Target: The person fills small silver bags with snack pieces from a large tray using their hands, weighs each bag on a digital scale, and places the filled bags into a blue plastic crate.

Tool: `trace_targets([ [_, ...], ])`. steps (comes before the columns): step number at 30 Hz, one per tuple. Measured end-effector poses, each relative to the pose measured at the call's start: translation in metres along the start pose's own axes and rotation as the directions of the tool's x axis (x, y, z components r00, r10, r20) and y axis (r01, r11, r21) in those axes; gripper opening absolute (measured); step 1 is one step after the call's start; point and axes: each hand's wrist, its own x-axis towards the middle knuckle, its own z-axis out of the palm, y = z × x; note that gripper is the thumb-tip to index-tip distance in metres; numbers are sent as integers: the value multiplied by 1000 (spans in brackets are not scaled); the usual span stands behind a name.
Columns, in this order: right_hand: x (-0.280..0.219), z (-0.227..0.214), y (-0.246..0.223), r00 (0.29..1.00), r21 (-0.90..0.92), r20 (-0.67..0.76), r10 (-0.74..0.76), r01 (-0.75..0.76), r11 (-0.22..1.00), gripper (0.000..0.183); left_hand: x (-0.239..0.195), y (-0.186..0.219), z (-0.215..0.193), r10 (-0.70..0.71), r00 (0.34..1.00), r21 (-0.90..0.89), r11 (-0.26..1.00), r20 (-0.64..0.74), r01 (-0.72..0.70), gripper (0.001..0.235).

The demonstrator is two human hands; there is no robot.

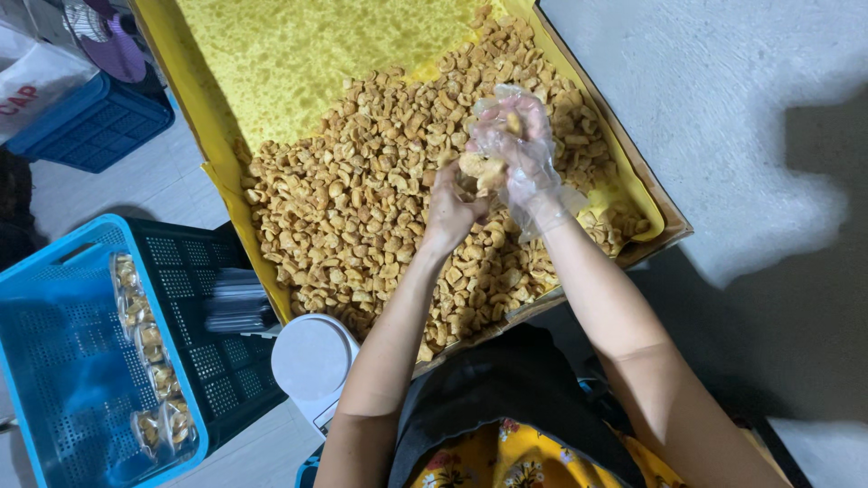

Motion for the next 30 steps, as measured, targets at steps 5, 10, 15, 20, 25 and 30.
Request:
trace_targets([
  [5,-9,18,-11,930,-81,-258,263,-292,953,57,-4,2,-4,100,995,-72,993,24,-98,79],
  [10,-3,6,-14,990,-101,-82,111,-119,988,56,-3,-2,-8,58,997,-120,991,50,-52,72],
  [15,-4,-81,-37,858,-648,-339,386,-510,565,56,4,-12,-34,12,999,-88,996,40,-8,59],
  [20,-66,-181,-20,500,-739,-664,557,-323,-591,58,2,-2,-56,71,988,-162,986,134,-49,63],
  [25,-105,-202,7,501,-691,-704,504,-321,-647,65,-34,45,-55,47,996,35,998,76,-50,63],
  [30,-111,-202,42,481,-758,-651,587,-386,-526,76,-74,50,-70,242,970,335,912,22,-235,61],
])
